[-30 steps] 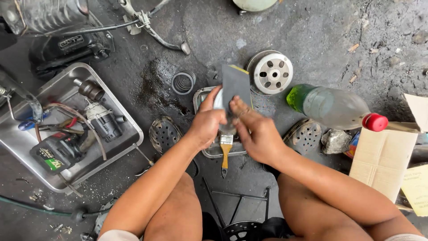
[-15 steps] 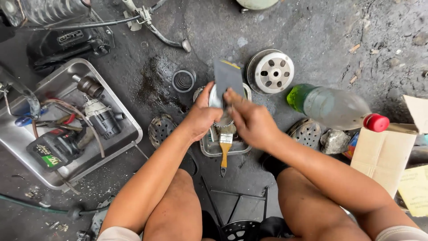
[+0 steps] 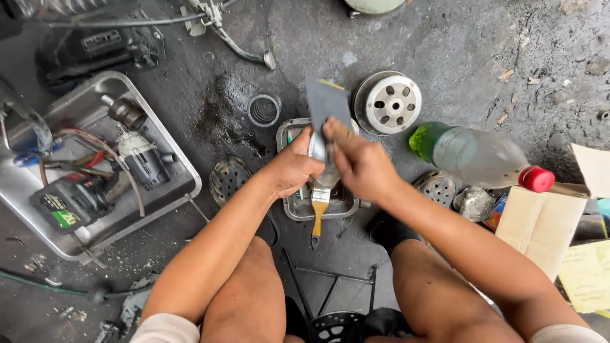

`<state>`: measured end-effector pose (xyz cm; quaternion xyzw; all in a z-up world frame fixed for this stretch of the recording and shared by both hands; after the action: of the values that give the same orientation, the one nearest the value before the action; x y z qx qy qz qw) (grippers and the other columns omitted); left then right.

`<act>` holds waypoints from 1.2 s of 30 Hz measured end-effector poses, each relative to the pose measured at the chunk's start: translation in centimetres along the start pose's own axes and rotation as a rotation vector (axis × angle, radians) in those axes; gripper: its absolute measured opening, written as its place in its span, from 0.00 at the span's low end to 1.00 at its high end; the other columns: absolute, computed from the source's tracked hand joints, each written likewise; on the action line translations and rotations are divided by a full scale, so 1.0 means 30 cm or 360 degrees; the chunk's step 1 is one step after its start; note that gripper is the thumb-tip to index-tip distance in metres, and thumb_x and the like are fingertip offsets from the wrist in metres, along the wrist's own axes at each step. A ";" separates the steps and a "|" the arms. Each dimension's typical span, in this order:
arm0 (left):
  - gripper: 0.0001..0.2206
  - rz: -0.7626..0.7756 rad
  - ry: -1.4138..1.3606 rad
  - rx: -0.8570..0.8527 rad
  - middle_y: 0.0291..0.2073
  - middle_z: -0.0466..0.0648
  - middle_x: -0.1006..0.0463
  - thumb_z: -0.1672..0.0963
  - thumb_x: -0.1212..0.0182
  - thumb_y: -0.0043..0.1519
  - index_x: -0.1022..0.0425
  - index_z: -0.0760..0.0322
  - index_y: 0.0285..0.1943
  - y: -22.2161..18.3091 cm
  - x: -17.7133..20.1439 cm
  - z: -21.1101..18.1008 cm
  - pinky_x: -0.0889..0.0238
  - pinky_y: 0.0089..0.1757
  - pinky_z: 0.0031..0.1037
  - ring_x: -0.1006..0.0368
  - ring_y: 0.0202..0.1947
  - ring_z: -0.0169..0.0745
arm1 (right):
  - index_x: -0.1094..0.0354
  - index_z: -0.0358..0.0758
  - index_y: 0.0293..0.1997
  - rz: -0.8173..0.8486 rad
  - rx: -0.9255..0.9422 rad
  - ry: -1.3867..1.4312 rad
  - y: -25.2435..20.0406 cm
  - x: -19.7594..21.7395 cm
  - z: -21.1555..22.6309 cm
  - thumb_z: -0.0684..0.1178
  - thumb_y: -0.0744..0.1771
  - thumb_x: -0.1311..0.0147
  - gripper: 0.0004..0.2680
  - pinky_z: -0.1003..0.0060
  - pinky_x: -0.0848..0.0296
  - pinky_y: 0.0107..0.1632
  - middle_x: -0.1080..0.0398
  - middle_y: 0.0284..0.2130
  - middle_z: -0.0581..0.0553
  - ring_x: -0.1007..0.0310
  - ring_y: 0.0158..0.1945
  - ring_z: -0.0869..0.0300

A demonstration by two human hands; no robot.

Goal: Sanding and cleaning a motorcycle clutch component to remove debris or glaze.

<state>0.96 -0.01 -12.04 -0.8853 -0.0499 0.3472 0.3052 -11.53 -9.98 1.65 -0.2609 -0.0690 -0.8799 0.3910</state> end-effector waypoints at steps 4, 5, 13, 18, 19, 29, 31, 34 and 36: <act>0.43 0.0066 -0.0019 -0.0038 0.46 0.40 0.26 0.74 0.51 0.36 0.28 0.62 0.67 -0.038 -0.079 -0.150 0.29 0.47 0.40 0.26 0.46 0.39 | 0.27 0.32 0.69 0.0022 0.0003 -0.0037 -0.054 0.001 0.115 0.39 0.71 0.44 0.16 0.43 0.29 0.70 0.30 0.68 0.25 0.32 0.72 0.36; 0.43 0.0072 -0.0020 -0.0055 0.46 0.40 0.26 0.74 0.51 0.36 0.28 0.62 0.67 -0.031 -0.071 -0.124 0.29 0.47 0.40 0.26 0.46 0.39 | 0.27 0.32 0.69 0.0021 0.0017 -0.0049 -0.024 0.009 0.080 0.39 0.71 0.44 0.16 0.43 0.29 0.70 0.30 0.68 0.25 0.32 0.72 0.36; 0.55 -0.0008 0.0056 -0.0058 0.67 0.48 0.27 0.73 0.49 0.41 0.43 0.54 0.87 -0.090 -0.114 -0.162 0.33 0.62 0.39 0.29 0.63 0.47 | 0.18 0.43 0.54 0.0044 -0.0055 -0.0193 -0.049 -0.017 -0.066 0.48 0.70 0.41 0.09 0.48 0.18 0.55 0.17 0.46 0.37 0.17 0.52 0.42; 0.55 -0.0019 0.0009 -0.0053 0.62 0.50 0.25 0.72 0.47 0.39 0.42 0.56 0.85 -0.030 -0.103 -0.133 0.29 0.55 0.34 0.25 0.59 0.44 | 0.27 0.29 0.68 -0.0098 0.0047 -0.0066 -0.019 0.060 0.054 0.38 0.71 0.46 0.15 0.41 0.26 0.66 0.27 0.64 0.23 0.28 0.67 0.32; 0.51 -0.0062 -0.0094 -0.0051 0.58 0.49 0.23 0.73 0.50 0.39 0.37 0.58 0.81 -0.026 -0.086 -0.124 0.27 0.52 0.33 0.23 0.56 0.40 | 0.27 0.32 0.69 -0.0039 0.0063 -0.0048 -0.044 0.048 0.108 0.38 0.70 0.44 0.17 0.42 0.29 0.70 0.29 0.67 0.25 0.30 0.70 0.34; 0.57 -0.0140 0.0253 -0.0046 0.65 0.56 0.27 0.72 0.48 0.39 0.48 0.54 0.89 -0.081 -0.116 -0.167 0.31 0.52 0.37 0.27 0.59 0.54 | 0.25 0.28 0.65 -0.0103 -0.0088 0.0007 0.004 0.039 -0.013 0.39 0.72 0.46 0.14 0.45 0.25 0.68 0.26 0.62 0.26 0.25 0.66 0.37; 0.59 -0.0101 0.0291 0.0050 0.81 0.77 0.46 0.73 0.49 0.41 0.57 0.57 0.90 -0.099 -0.156 -0.204 0.35 0.66 0.49 0.40 0.76 0.79 | 0.27 0.23 0.66 -0.0118 -0.0020 -0.0028 -0.018 0.073 0.096 0.36 0.71 0.46 0.14 0.38 0.25 0.65 0.28 0.62 0.19 0.27 0.65 0.30; 0.57 -0.0129 0.0369 0.0047 0.83 0.78 0.54 0.73 0.52 0.45 0.64 0.60 0.91 -0.147 -0.183 -0.281 0.41 0.70 0.53 0.48 0.80 0.80 | 0.25 0.26 0.64 -0.0111 -0.0006 0.0052 0.006 0.038 0.031 0.38 0.72 0.47 0.13 0.42 0.25 0.67 0.26 0.63 0.25 0.27 0.67 0.34; 0.55 -0.0031 0.0246 -0.0042 0.81 0.75 0.46 0.73 0.52 0.43 0.54 0.59 0.89 -0.132 -0.181 -0.301 0.36 0.68 0.53 0.43 0.77 0.77 | 0.23 0.28 0.58 -0.0116 -0.0200 0.0179 0.060 0.085 -0.074 0.41 0.73 0.47 0.10 0.39 0.25 0.62 0.23 0.58 0.26 0.24 0.63 0.33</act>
<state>3.17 -3.01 -1.42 -0.9129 -0.0393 0.2743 0.2998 -12.56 -13.61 0.92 -0.2324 -0.0012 -0.9095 0.3448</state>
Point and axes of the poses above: each hand's wrist, its own y-axis towards the middle knuckle, its own x-axis out of the back of the hand, z = x × y, the point moved 4 cm from there along y, towards the middle knuckle
